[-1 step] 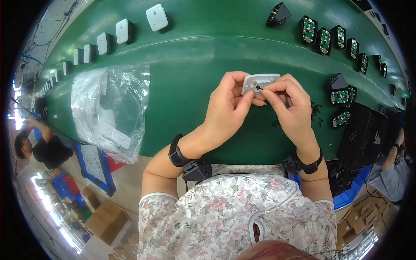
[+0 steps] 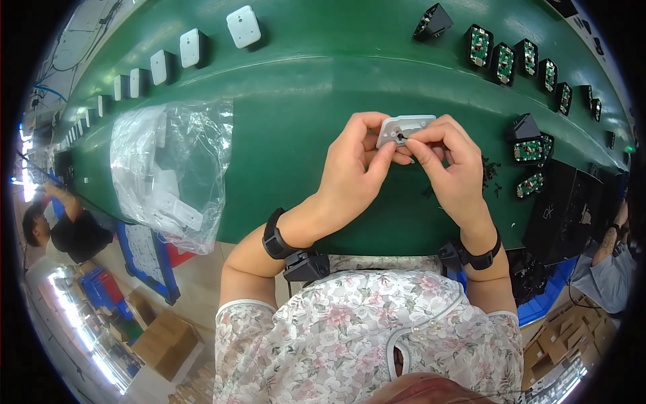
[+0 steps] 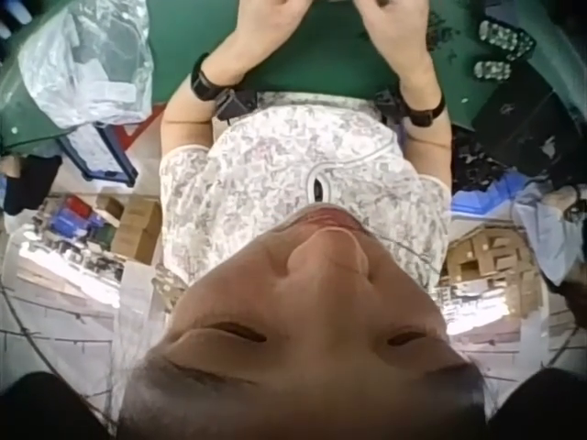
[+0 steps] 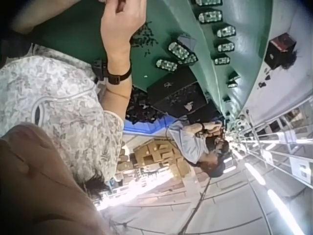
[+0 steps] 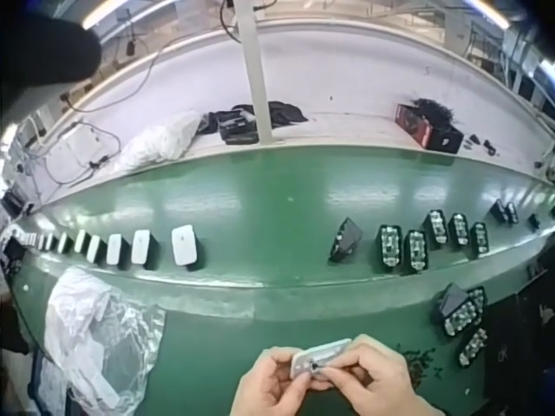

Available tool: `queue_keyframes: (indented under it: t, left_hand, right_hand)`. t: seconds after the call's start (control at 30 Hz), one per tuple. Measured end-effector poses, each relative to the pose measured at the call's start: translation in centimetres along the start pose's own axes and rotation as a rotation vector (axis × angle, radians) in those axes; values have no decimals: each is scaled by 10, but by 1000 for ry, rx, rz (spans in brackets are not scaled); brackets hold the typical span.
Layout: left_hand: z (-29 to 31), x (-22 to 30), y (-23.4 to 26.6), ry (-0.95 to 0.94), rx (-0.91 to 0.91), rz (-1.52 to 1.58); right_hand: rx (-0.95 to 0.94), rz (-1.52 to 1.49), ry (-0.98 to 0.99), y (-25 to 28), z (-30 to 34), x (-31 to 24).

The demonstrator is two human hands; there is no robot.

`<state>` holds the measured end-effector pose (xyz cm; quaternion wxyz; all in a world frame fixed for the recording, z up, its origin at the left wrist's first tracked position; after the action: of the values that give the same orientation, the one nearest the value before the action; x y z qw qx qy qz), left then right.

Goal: The person assembles electronic devices by picking up a white plastic base, inserting a small black component, and pressing a black housing over the assembly. The completed unit is then placed on the green workbench alongside other devices.

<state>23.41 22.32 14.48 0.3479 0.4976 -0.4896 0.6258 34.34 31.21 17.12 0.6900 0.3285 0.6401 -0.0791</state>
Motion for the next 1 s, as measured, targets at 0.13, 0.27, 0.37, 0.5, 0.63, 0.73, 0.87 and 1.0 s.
queue_keyframes:
  t: [0.13, 0.27, 0.37, 0.5, 0.63, 0.73, 0.87, 1.0]
  left_hand:
    - [1, -3, -2, -72, -6, -64]
    - [2, 4, -1, -228, 12, -225]
    - [2, 8, 0, -235, 2, -297]
    - [1, 3, 2, -163, 5, -33]
    - [0, 5, 6, -59, -35, 121]
    - [1, 6, 4, -55, -76, 105]
    - [3, 7, 4, -37, -94, -35]
    - [-2, 7, 15, -4, -103, 53]
  right_hand:
    - [-23, -38, -34, -2, -1, 9]
    - [-26, -353, -106, -8, -2, 21]
    - [-30, -241, -72, -8, -1, 17]
    - [13, 19, -2, -3, 3, 7]
    - [235, 84, 102, 15, -3, -16]
    - [49, 132, 43, 13, -6, -10]
    - [-78, 148, -63, 7, -7, -6]
    - [-116, 95, -139, -1, -14, -11]
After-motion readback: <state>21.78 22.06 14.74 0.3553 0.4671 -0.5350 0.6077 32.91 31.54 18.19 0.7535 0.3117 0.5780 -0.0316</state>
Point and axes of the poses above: each hand's wrist, its own z-axis away from the middle knuckle, its own y-axis out of the back of the hand, x = y × z, the point moved 6 cm from there along -z, towards the middle knuckle, and after that the axes turned 9 degrees about -x, right-handed, at the moved point
